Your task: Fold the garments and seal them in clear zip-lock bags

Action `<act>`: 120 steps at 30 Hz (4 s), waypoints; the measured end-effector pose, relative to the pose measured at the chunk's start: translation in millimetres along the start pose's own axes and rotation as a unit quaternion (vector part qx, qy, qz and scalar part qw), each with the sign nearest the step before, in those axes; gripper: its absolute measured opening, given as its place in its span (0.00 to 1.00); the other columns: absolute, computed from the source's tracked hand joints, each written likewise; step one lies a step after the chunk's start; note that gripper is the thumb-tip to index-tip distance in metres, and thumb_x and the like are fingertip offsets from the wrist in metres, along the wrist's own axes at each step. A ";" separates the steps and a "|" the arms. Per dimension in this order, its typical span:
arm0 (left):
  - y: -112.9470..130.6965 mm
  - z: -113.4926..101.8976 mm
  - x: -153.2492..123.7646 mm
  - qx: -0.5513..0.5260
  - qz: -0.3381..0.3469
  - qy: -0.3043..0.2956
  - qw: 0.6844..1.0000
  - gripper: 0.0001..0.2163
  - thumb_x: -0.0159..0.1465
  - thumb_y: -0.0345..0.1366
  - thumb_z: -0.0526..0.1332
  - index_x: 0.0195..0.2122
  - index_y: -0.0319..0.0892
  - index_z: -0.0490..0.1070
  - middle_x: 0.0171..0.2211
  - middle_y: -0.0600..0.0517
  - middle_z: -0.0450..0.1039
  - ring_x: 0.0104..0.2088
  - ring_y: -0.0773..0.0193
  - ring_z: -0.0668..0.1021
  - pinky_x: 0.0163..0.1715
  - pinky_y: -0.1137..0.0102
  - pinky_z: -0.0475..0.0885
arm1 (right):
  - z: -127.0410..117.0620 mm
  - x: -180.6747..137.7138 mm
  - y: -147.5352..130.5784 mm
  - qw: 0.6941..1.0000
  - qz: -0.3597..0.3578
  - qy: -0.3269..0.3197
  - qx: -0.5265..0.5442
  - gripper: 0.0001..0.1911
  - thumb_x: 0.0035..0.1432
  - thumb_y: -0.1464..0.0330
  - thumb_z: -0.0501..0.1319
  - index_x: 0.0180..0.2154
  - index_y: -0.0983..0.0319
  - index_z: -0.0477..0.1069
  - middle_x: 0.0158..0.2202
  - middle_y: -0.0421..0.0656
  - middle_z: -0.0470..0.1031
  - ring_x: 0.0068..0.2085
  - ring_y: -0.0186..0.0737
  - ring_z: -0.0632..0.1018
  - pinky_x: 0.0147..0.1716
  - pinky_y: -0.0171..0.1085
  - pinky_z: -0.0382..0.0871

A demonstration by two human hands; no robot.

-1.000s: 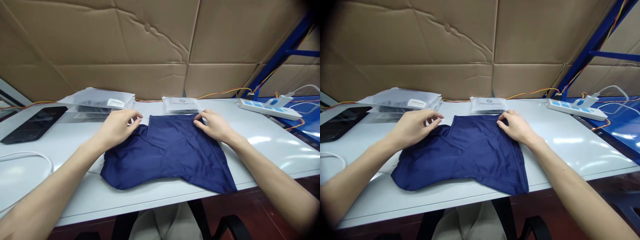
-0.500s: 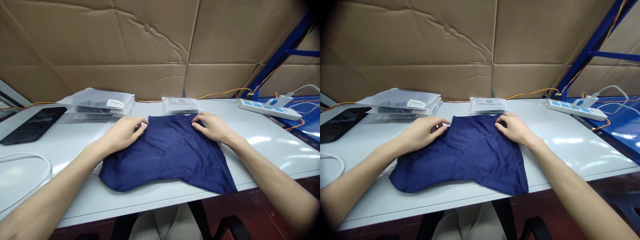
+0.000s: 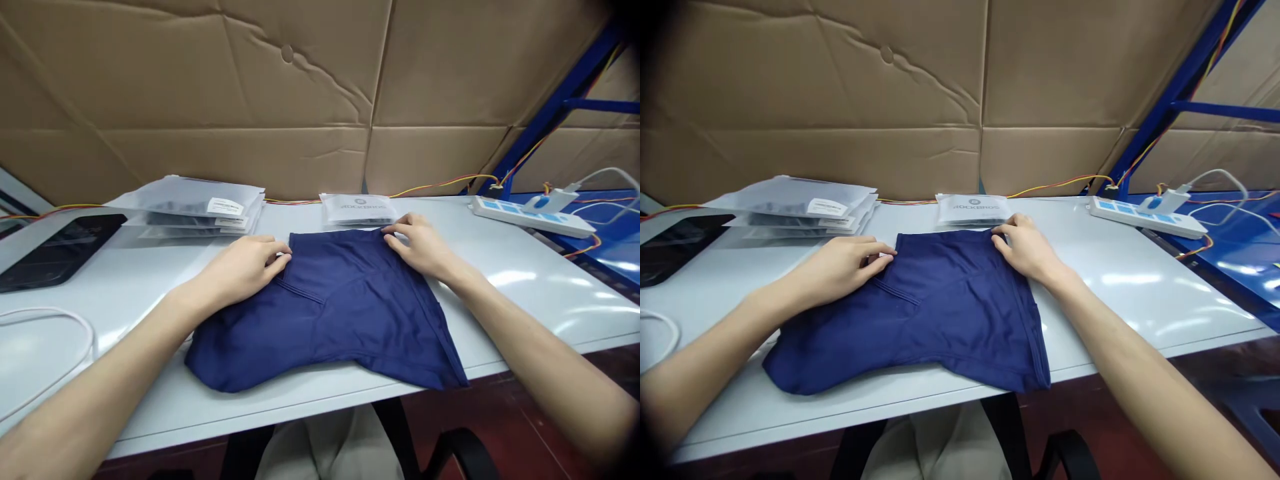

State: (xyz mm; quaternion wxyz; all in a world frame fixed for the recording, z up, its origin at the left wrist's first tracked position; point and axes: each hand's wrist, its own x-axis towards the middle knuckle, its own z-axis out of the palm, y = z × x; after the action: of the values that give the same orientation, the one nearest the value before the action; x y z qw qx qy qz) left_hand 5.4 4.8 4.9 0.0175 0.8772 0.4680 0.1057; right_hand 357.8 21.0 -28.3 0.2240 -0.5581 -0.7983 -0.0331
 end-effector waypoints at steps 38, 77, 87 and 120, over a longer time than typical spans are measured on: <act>0.6 -9.7 6.0 -0.081 0.029 -0.008 0.996 0.17 0.68 0.47 0.54 0.49 0.47 0.78 0.45 0.49 0.80 0.46 0.54 0.80 0.51 0.60 0.73 | -24.2 -5.8 -0.5 0.997 -0.017 -0.040 0.065 0.12 0.65 0.60 0.57 0.34 0.57 0.76 0.34 0.44 0.80 0.41 0.46 0.78 0.45 0.43 0.70; 0.0 -14.0 -4.3 -0.046 0.059 0.069 0.995 0.14 0.70 0.46 0.55 0.49 0.48 0.75 0.53 0.50 0.78 0.55 0.53 0.76 0.58 0.57 0.70 | -26.5 -13.1 3.6 0.995 -0.031 0.033 0.089 0.10 0.66 0.64 0.58 0.42 0.58 0.77 0.46 0.45 0.82 0.51 0.49 0.79 0.55 0.51 0.70; 4.6 -21.6 -116.7 -0.090 0.020 0.096 0.991 0.02 0.63 0.44 0.64 0.36 0.58 0.76 0.39 0.56 0.78 0.40 0.54 0.79 0.39 0.61 0.76 | -62.6 -90.3 -16.6 0.982 -0.084 -0.049 0.165 0.03 0.63 0.64 0.64 0.40 0.54 0.74 0.47 0.44 0.79 0.52 0.48 0.77 0.52 0.48 0.72; -15.4 -17.1 -33.4 0.055 -0.185 0.048 0.980 0.15 0.71 0.47 0.48 0.49 0.44 0.67 0.42 0.44 0.77 0.45 0.45 0.78 0.37 0.59 0.71 | -28.4 -1.6 -14.4 0.999 0.050 -0.009 0.019 0.09 0.64 0.65 0.56 0.34 0.58 0.74 0.36 0.47 0.79 0.37 0.49 0.77 0.39 0.47 0.72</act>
State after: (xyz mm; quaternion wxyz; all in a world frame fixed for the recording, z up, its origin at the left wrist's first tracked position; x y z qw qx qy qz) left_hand -28.6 -15.3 14.0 -0.0338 0.7690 0.6276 0.1171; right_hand 354.3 5.6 -0.6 0.2293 -0.5928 -0.7720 -0.0016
